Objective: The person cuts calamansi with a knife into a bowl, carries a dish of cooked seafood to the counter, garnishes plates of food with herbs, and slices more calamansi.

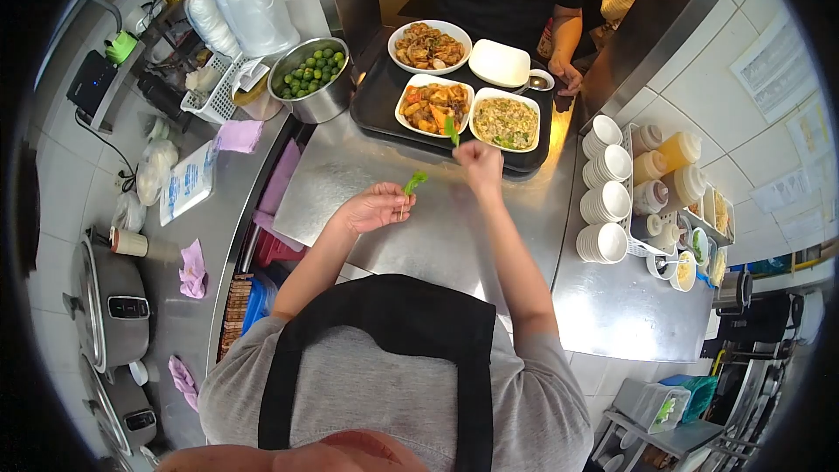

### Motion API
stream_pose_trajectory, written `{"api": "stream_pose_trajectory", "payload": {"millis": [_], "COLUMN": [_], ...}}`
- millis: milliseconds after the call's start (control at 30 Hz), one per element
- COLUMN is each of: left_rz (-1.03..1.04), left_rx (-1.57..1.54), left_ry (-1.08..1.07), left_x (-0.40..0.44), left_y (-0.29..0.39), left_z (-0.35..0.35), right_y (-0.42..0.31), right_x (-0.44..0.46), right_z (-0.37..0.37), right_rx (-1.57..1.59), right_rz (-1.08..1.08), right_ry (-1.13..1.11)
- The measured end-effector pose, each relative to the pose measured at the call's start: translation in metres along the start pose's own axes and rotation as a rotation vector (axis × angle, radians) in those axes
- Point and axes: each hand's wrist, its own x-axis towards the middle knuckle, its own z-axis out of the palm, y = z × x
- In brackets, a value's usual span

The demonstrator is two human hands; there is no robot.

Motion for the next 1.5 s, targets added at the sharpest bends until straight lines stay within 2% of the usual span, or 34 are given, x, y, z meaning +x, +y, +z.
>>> {"api": "stream_pose_trajectory", "payload": {"millis": [67,100,167,333,400,567,733,1033,1200,1300,1367,1400,1467,1500], "left_rz": [0.046,0.051,0.085,0.140,0.150,0.145,0.157,0.140,0.131,0.159,0.320,0.304,0.575,0.558], "left_rx": [0.036,0.035,0.067,0.063,0.059,0.036,0.038,0.012,-0.004,0.067,0.429,0.436,0.658,0.655], "left_ry": [0.076,0.077,0.110,0.179,0.197,0.214,0.171,0.132,0.154,0.191,0.366,0.349,0.296,0.274], "left_x": [-0.005,-0.007,-0.013,-0.027,-0.029,-0.028,-0.016,-0.023,-0.026,-0.021,-0.014,-0.009,0.002,0.007], "left_y": [-0.001,-0.001,-0.002,-0.003,-0.003,0.001,0.006,0.010,0.015,0.020,0.024,0.025,0.023,0.023], "left_z": [-0.001,-0.001,-0.001,-0.005,-0.007,-0.008,-0.010,-0.018,-0.021,-0.015,-0.002,0.001,0.009,0.019], "right_y": [-0.015,-0.017,-0.017,-0.017,-0.014,-0.015,-0.021,-0.024,-0.021,-0.025,-0.028,-0.032,-0.039,-0.038], "right_x": [0.026,0.039,0.060,0.079,0.081,0.078,0.077,0.071,0.063,0.047,0.030,0.019,-0.007,-0.019], "right_z": [0.005,0.009,0.019,0.036,0.039,0.046,0.066,0.084,0.084,0.071,0.051,0.038,0.016,0.004], "right_rx": [-0.220,-0.220,-0.383,-0.506,-0.464,-0.422,-0.274,-0.452,-0.553,-0.462,-0.372,-0.281,-0.201,-0.122], "right_rz": [-0.192,-0.196,-0.338,-0.357,-0.177,-0.153,-0.035,-0.013,-0.096,-0.144,-0.093,-0.056,-0.069,-0.072], "right_ry": [0.110,0.107,0.102,0.132,0.089,0.138,0.232,0.312,0.303,0.337,0.320,0.301,0.347,0.335]}}
